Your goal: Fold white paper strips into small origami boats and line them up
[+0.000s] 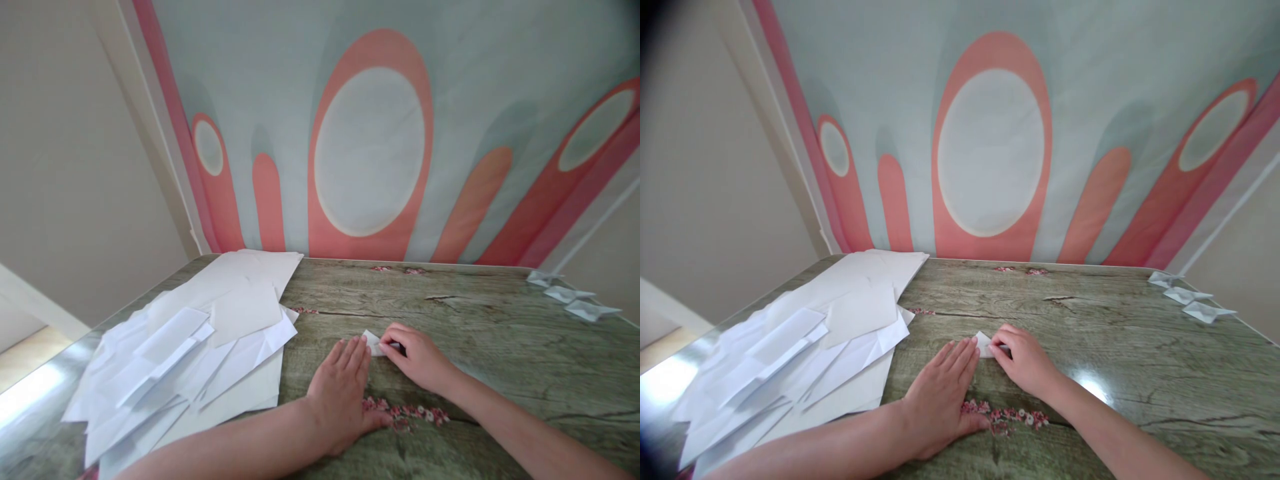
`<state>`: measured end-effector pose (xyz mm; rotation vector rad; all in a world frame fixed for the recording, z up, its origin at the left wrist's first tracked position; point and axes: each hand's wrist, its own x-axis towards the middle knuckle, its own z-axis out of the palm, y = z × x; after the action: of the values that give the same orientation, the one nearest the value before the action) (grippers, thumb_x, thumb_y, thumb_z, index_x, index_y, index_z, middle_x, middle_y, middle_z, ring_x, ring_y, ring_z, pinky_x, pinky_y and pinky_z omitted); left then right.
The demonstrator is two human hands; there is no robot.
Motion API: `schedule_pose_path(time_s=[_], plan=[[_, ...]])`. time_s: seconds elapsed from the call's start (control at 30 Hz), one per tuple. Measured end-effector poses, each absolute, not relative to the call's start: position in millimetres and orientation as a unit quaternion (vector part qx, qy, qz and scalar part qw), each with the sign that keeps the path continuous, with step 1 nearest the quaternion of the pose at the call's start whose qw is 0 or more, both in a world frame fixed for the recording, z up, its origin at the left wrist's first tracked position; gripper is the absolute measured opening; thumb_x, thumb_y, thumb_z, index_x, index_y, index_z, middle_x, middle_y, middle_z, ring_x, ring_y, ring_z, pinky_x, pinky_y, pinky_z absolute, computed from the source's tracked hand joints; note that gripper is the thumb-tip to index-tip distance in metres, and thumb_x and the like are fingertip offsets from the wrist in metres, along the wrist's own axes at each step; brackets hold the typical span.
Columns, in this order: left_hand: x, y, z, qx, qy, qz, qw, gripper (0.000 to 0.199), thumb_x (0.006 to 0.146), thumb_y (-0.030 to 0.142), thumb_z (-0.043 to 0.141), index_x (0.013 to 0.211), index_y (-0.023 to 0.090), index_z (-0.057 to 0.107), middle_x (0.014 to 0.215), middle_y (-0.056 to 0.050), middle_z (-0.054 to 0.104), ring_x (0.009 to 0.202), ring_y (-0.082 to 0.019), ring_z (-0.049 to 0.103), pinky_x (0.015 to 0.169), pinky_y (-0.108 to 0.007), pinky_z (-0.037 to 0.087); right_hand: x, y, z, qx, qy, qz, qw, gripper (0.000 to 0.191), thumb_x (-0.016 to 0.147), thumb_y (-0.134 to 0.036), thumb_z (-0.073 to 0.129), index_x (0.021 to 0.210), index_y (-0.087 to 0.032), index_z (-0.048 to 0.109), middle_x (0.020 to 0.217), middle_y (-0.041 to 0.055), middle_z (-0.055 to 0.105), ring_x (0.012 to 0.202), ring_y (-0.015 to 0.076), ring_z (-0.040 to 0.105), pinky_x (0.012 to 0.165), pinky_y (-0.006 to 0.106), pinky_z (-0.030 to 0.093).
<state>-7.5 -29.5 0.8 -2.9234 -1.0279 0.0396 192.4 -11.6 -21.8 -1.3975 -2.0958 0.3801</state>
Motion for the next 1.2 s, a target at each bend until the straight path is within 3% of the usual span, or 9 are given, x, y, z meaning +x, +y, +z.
schedule_pose_path(time_s=[0.4, 0.77, 1.2], plan=[[-8, -26, 5, -0.944, -0.328, 0.026, 0.003, 0.086, 0.081, 0.071, 0.020, 0.138, 0.006, 0.030, 0.143, -0.017, 0.025, 0.132, -0.030, 0.023, 0.105, -0.046, 0.019, 192, -10, -20, -0.524, -0.793, 0.136, 0.280, 0.015, 0.084, -0.023, 0.048, 0.074, -0.020, 0.058, 0.075, 0.0015, 0.059, 0.072, 0.0157, 0.056, 0.066, 0.028, 0.042], [-7, -22, 4, -0.942, -0.335, 0.022, -0.019, 0.089, 0.079, 0.074, 0.020, 0.136, 0.008, 0.033, 0.143, -0.016, 0.027, 0.131, -0.029, 0.026, 0.104, -0.043, 0.021, 191, -10, -23, -0.530, -0.793, 0.128, 0.272, 0.012, 0.083, -0.022, 0.048, 0.074, -0.020, 0.056, 0.077, 0.0011, 0.057, 0.073, 0.0161, 0.055, 0.068, 0.029, 0.041], [-6, -21, 8, -0.945, -0.327, 0.021, 0.012, 0.091, 0.078, 0.075, 0.017, 0.133, 0.006, 0.037, 0.140, -0.017, 0.033, 0.128, -0.029, 0.030, 0.102, -0.043, 0.023, 190, -11, -32, -0.527, -0.792, 0.119, 0.284, 0.006, 0.084, -0.018, 0.048, 0.080, -0.020, 0.053, 0.083, 0.0021, 0.055, 0.078, 0.0171, 0.052, 0.073, 0.032, 0.040]])
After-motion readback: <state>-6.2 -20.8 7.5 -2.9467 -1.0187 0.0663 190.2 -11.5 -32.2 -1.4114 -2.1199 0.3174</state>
